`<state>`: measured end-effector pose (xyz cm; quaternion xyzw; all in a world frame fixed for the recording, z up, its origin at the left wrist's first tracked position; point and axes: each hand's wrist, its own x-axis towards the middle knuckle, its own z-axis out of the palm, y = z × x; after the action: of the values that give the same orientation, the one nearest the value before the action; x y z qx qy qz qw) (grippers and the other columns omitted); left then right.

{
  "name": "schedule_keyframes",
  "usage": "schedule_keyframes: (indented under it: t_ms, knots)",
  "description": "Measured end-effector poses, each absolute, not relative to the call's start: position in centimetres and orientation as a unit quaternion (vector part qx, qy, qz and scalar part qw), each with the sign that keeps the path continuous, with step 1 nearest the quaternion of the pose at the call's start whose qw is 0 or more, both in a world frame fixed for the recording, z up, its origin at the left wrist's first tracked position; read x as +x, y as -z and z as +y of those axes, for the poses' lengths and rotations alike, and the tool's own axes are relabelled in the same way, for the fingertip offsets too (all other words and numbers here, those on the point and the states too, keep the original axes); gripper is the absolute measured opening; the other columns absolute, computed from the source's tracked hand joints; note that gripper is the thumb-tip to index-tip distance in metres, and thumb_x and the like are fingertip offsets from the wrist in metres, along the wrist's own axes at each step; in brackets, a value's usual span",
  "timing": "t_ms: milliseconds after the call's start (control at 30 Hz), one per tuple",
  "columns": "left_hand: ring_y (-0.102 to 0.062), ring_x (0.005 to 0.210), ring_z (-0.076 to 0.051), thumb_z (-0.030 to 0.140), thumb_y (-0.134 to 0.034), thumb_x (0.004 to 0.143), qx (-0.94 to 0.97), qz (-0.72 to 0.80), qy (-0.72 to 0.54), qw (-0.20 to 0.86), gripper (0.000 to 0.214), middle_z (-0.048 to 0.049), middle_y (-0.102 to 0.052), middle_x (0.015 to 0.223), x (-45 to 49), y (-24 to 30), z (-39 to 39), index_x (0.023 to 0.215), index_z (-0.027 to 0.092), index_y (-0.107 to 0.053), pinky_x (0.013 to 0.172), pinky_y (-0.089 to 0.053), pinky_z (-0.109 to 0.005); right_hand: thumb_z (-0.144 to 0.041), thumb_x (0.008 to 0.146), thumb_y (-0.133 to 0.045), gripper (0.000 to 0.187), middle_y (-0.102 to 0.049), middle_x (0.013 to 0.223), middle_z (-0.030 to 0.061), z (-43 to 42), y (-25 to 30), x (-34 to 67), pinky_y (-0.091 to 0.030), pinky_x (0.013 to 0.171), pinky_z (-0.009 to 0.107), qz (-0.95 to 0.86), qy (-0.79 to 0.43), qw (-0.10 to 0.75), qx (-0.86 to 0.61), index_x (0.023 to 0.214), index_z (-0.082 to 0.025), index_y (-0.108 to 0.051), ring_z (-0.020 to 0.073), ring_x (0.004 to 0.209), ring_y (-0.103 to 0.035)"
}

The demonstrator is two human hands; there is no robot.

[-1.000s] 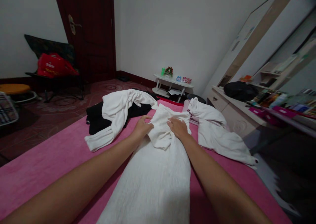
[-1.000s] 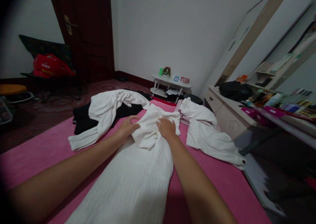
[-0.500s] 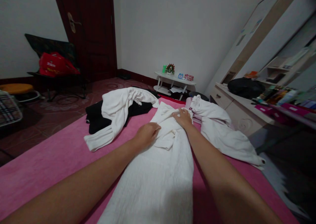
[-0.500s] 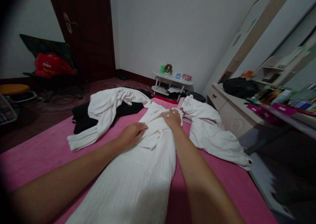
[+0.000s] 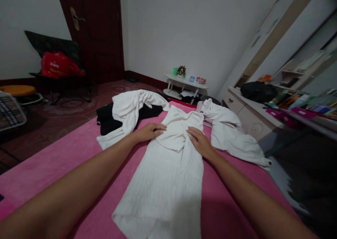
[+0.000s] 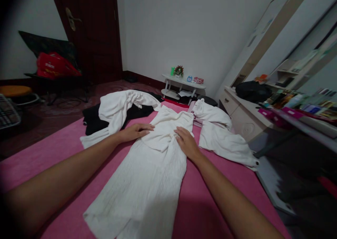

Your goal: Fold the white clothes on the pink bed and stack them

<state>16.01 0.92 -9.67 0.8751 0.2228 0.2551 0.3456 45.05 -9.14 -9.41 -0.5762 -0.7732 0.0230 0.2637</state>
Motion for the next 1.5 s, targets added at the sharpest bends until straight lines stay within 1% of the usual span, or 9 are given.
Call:
schedule_keyframes:
  t_ms: [200,333,500,733,900,1067,1233,1367,1500]
  knots:
    - [-0.058,0.109,-0.021,0.024,-0.057,0.084,0.897,0.236,-0.300,0.221,0.027,-0.0090,-0.062,0.118,14.3,8.5,-0.8,0.109,0.018,-0.066,0.100,-0.042,-0.035,-0.018,0.087,-0.050,0.033,-0.060,0.110,0.0070,-19.2,7.1,43.0,-0.045,0.091,0.032,-0.764,-0.077,0.339,-0.543,0.119,-0.022,-0.058,0.0174,0.101,-0.058]
    - [-0.044,0.126,-0.026,0.016,-0.062,0.077,0.924,0.204,-0.287,0.148,0.054,-0.0117,-0.049,0.135,16.0,7.7,-3.1,0.130,0.021,-0.053,0.107,-0.036,-0.041,-0.019,0.088,-0.052,0.045,-0.061,0.094,0.0038,-21.8,5.5,40.1,-0.046,0.072,0.027,-0.822,-0.113,0.225,-0.510,0.132,-0.024,-0.048,0.0151,0.080,-0.058]
    - [-0.057,0.110,-0.022,0.012,-0.053,0.082,0.931,0.209,-0.258,0.149,0.033,-0.0101,-0.062,0.117,17.5,8.5,-3.1,0.113,0.019,-0.063,0.098,-0.044,-0.035,-0.026,0.089,-0.053,0.015,-0.061,0.076,0.0032,-21.8,4.6,36.7,-0.043,0.068,0.028,-0.883,-0.086,0.136,-0.441,0.087,-0.020,-0.066,0.0160,0.073,-0.057]
    - [-0.056,0.118,-0.019,-0.003,-0.040,0.077,0.941,0.155,-0.240,0.179,0.056,-0.0075,-0.061,0.126,13.4,9.6,-0.1,0.125,0.019,-0.057,0.103,-0.040,-0.033,-0.007,0.089,-0.038,0.042,-0.057,0.125,0.0112,-21.2,5.1,40.2,-0.043,0.097,0.032,-0.872,-0.073,0.220,-0.431,0.127,-0.019,-0.051,0.0166,0.115,-0.053]
    - [-0.046,0.129,-0.019,0.007,-0.044,0.086,0.969,0.108,-0.162,0.151,0.053,-0.0066,-0.053,0.137,11.0,8.0,-0.4,0.135,0.023,-0.048,0.109,-0.035,-0.034,-0.004,0.088,-0.035,0.057,-0.042,0.145,0.0101,-20.6,6.0,43.8,-0.038,0.106,0.040,-0.910,0.003,0.105,-0.401,0.141,-0.023,-0.039,0.0185,0.133,-0.038]
    - [-0.049,0.125,-0.027,0.025,-0.053,0.087,0.987,0.040,-0.132,0.083,0.048,-0.0162,-0.051,0.137,11.0,6.1,-2.3,0.134,0.017,-0.048,0.106,-0.038,-0.037,-0.015,0.091,-0.042,0.052,-0.040,0.147,0.0107,-20.5,5.9,42.2,-0.036,0.108,0.042,-0.930,0.023,0.090,-0.356,0.142,-0.025,-0.039,0.0198,0.135,-0.037]
    - [-0.049,0.124,-0.027,0.032,-0.039,0.094,0.978,0.045,-0.169,0.115,0.035,-0.0151,-0.051,0.136,11.6,7.1,-3.2,0.121,0.020,-0.058,0.105,-0.038,-0.038,-0.028,0.092,-0.048,0.037,-0.054,0.136,0.0092,-20.0,8.1,40.6,-0.042,0.102,0.039,-0.909,-0.068,0.195,-0.362,0.128,-0.026,-0.055,0.0200,0.128,-0.047]
    - [-0.053,0.119,-0.024,0.041,-0.022,0.098,0.954,0.091,-0.204,0.200,0.049,-0.0149,-0.059,0.125,11.9,6.9,-4.9,0.114,0.017,-0.062,0.105,-0.037,-0.036,-0.033,0.093,-0.048,0.025,-0.069,0.115,0.0051,-21.4,8.3,39.7,-0.047,0.095,0.036,-0.835,-0.182,0.303,-0.423,0.106,-0.028,-0.068,0.0193,0.111,-0.062]
    - [-0.063,0.096,-0.023,0.056,-0.032,0.093,0.930,0.073,-0.200,0.301,0.052,-0.0133,-0.069,0.099,11.0,5.3,-9.1,0.096,0.019,-0.068,0.090,-0.047,-0.031,-0.046,0.091,-0.048,0.032,-0.072,0.104,0.0042,-25.9,5.5,37.7,-0.051,0.085,0.030,-0.840,-0.260,0.268,-0.395,0.109,-0.030,-0.068,0.0196,0.097,-0.068]
